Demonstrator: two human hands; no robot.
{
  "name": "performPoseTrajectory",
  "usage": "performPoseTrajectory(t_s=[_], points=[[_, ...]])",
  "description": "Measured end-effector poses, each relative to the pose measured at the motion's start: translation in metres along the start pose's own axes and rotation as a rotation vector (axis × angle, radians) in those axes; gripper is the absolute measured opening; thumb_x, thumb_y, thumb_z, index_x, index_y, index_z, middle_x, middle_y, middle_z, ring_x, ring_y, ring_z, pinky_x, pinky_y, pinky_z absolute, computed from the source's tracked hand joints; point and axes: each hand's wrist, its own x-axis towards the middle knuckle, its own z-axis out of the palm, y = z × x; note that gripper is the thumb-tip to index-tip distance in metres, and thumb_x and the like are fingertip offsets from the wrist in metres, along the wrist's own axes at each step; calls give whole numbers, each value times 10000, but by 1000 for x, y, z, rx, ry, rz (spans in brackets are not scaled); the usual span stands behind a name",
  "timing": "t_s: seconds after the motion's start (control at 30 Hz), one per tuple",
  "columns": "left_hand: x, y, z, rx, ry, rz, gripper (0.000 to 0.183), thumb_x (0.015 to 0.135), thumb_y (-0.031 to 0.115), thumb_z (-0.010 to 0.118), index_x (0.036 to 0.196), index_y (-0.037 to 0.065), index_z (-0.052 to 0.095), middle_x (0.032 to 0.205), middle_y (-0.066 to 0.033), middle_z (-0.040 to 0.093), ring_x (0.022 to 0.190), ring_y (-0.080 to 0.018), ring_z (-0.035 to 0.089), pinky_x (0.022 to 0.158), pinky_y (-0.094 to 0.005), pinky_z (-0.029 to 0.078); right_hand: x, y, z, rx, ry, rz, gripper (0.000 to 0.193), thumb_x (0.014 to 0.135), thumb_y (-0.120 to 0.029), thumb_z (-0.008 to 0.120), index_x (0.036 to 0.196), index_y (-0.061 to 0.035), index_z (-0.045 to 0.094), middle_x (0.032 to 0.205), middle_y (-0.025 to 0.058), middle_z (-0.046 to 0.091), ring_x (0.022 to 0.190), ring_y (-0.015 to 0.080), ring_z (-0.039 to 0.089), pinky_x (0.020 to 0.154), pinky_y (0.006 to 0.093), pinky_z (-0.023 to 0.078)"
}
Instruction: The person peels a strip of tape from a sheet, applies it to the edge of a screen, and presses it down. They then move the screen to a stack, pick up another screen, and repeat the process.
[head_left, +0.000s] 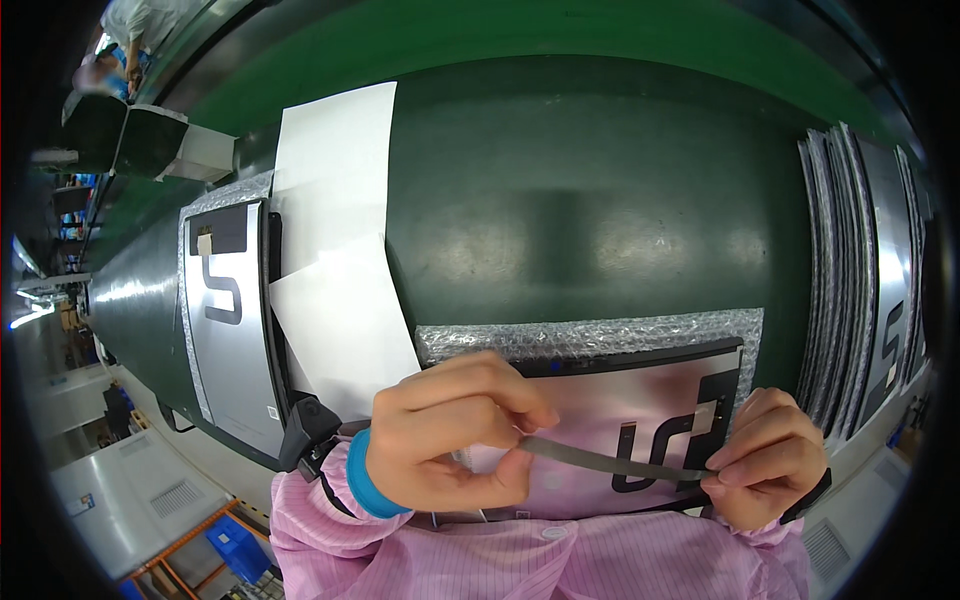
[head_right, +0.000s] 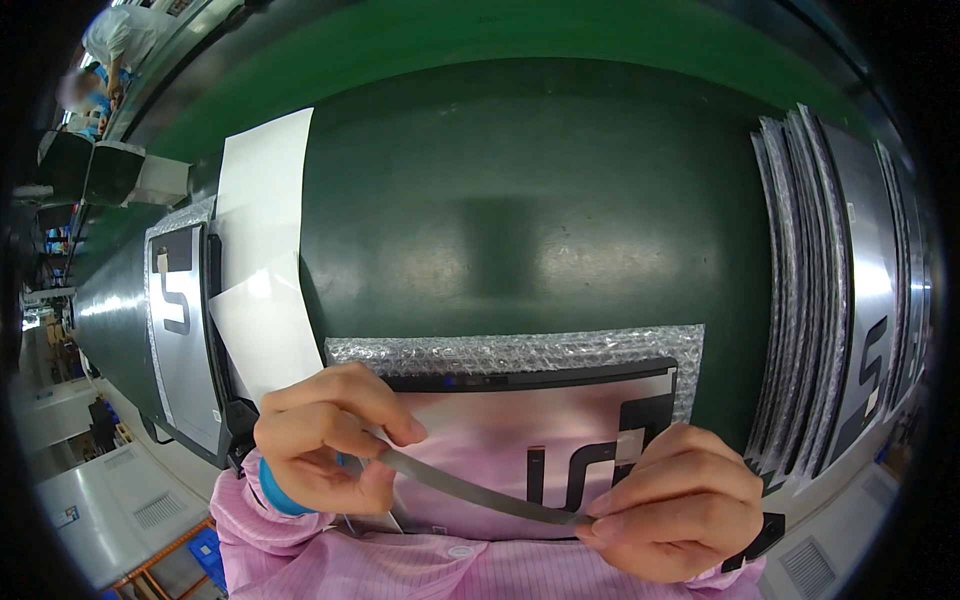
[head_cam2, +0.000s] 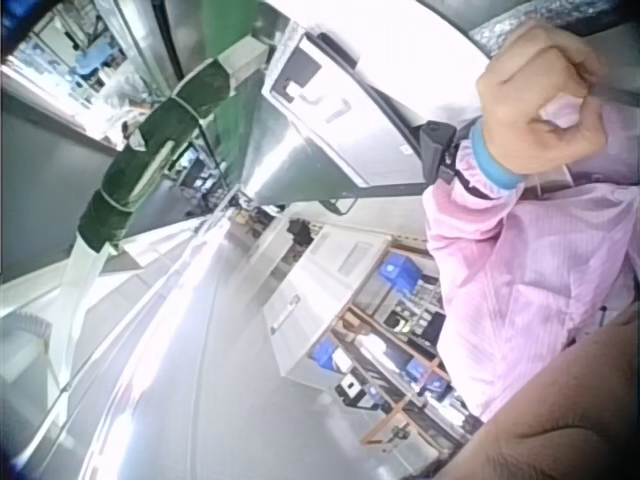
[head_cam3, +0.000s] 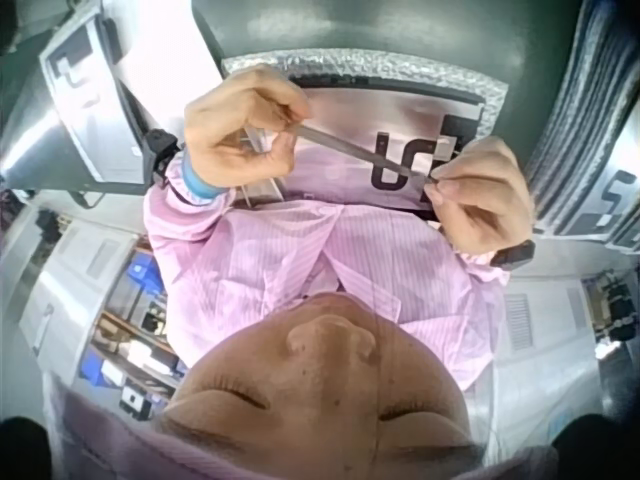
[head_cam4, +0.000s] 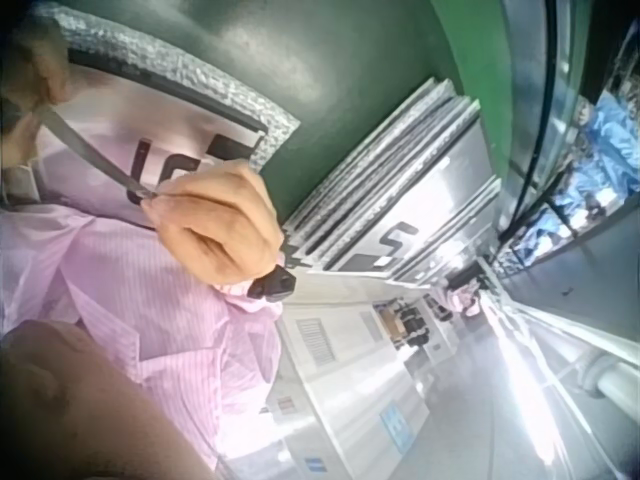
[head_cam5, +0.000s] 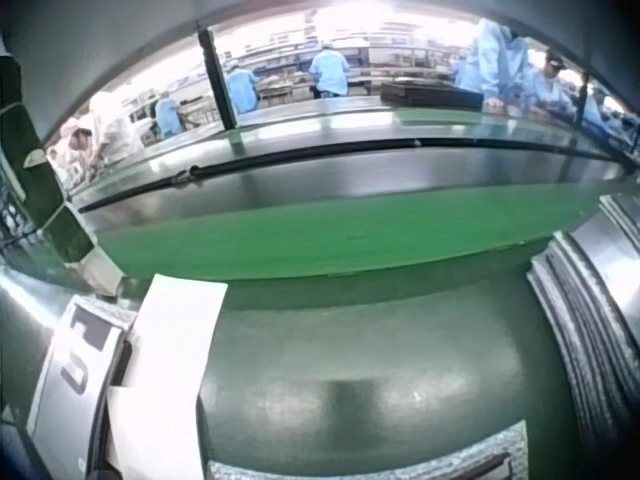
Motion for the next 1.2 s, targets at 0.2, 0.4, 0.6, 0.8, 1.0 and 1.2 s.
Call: performPoseTrajectory(t_s=[0.2, 0.4, 0.6, 0.8, 1.0, 1.2], points=[[-7, 3, 10, -236, 185, -166, 236, 694, -119, 703, 714, 20, 514, 774, -186, 682, 670, -219, 689, 582, -286, 552, 0, 0, -1, 8, 7, 8, 317, 561, 5, 863, 830, -79, 717, 806, 51, 683, 584, 121, 545, 486, 217, 378], [1, 14, 4, -101, 93, -414, 181, 723, -163, 671, 861, -65, 607, 829, -207, 697, 730, -232, 709, 659, -284, 567, -3, 1, -1, -1, 75, 40, 295, 566, 24, 841, 812, -66, 705, 784, 63, 672, 585, 118, 550, 499, 217, 385], [2, 14, 5, -100, 98, -463, 144, 744, -146, 659, 852, -52, 652, 908, -192, 695, 773, -208, 692, 692, -260, 547, 0, 2, 2, -47, 108, 88, 271, 581, 47, 812, 807, -51, 698, 779, 83, 669, 591, 124, 562, 515, 218, 390], [-5, 16, 7, -39, 110, -515, 183, 752, -124, 664, 903, -21, 645, 856, -126, 663, 730, -154, 639, 667, -242, 507, -2, 3, 5, -104, 137, 177, 251, 601, 53, 794, 810, -35, 685, 741, 85, 663, 590, 136, 567, 536, 229, 394], [1, 27, 24, 126, 91, -649, 148, 771, -118, 645, 888, -33, 615, 846, -106, 656, 705, -113, 623, 591, -217, 462, 1, 7, 12, -196, 195, 371, 208, 626, 83, 730, 782, -28, 647, 699, 64, 635, 604, 144, 535, 586, 260, 388], [4, 28, 45, 264, 155, -629, 303, 772, -95, 679, 1010, 4, 519, 840, -75, 657, 683, -105, 625, 571, -214, 453, 7, 15, 13, -350, 131, 379, 184, 634, 62, 718, 766, -32, 630, 684, 57, 620, 635, 154, 515, 614, 274, 370]])
